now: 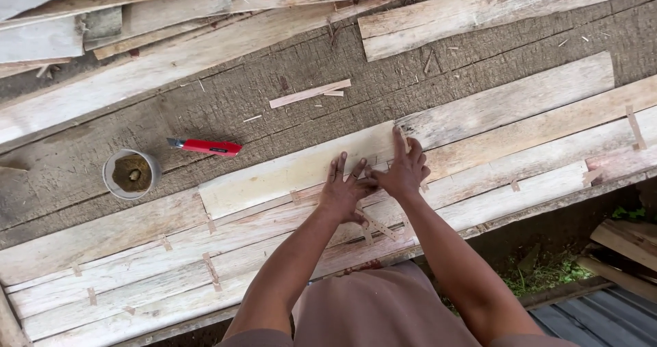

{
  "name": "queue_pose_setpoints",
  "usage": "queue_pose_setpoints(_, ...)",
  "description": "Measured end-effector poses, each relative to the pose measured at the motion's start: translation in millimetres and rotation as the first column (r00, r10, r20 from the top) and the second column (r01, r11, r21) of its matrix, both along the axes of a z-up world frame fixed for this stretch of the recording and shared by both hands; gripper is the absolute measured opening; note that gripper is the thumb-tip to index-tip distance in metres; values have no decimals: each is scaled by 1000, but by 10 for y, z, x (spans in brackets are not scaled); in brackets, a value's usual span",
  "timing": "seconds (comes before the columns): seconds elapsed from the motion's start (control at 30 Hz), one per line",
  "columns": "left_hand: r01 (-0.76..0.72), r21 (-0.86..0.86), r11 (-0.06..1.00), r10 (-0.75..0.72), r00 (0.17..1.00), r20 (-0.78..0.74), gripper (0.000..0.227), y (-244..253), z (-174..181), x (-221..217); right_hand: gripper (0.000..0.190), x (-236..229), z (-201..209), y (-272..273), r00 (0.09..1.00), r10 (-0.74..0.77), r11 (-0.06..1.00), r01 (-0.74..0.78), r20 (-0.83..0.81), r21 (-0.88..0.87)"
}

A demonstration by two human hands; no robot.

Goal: The person arranges wooden planks on a workbench, applies a paste-like substance from a container using a small stick, and places thin wooden strips between the planks. The person continues to align and adjust the planks and strips throughout the clip.

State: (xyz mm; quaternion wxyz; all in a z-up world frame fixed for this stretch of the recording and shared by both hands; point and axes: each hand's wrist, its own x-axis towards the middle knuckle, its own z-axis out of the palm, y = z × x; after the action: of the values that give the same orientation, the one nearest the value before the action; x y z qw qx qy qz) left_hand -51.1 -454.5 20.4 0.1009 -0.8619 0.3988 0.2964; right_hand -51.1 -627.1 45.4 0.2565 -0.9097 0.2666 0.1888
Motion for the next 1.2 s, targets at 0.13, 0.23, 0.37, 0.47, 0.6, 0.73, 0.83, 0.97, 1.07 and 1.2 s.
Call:
queue_pose_setpoints(0.13, -7, 10, 1000, 7, 1000, -18, 113, 7, 33, 76, 121, 118, -18, 77, 1000, -12, 999, 12, 2, -43)
queue_pose_setpoints(0.23, -11, -10, 1000, 11, 999, -31, 117, -6, 21, 52, 122, 92, -23, 57, 999, -2, 999, 4, 44, -40)
queue_pose_setpoints(0.37, 16, 21, 1000, -15, 999, -51, 118, -3, 103, 33, 117, 28, 58, 95, 998, 4, 1000, -3, 57, -15)
queue_pose_setpoints(0.47, 20, 34, 999, -18, 999, -51, 118, -12, 60, 90, 123, 100, -108, -7, 997, -45, 999, 44, 58, 25)
queue_pose_setpoints(0.6, 12, 21, 1000, -10, 998, -66, 119, -15, -18, 65, 124, 81, -198, 9, 994, -77, 997, 75, 78, 32)
queue_pose_setpoints(0.73, 31, 48, 998, -28, 997, -74, 116, -2, 170, 22, 125, 16, -218, 28, 994, -85, 996, 84, 74, 24)
queue_pose_setpoints(0.83, 17, 32, 999, -13, 995, -94, 110, -39, 158, 123, 126, 108, -164, 9, 996, -74, 997, 74, 56, -3)
queue_pose_setpoints(0.97, -11, -19, 1000, 9, 995, -101, 99, 66, 133, 104, 123, 90, -211, -144, 978, -142, 981, 118, 154, 157)
queue_pose_setpoints(1.07, -42, -125, 991, 24, 990, -141, 89, 176, 13, 143, 124, 52, -211, -303, 954, -223, 952, 169, 199, 255)
queue_pose_setpoints(1.2, -180, -208, 961, 135, 967, -214, 98, 164, -211, 201, 123, -175, 82, -167, 987, -51, 992, 32, 155, 123)
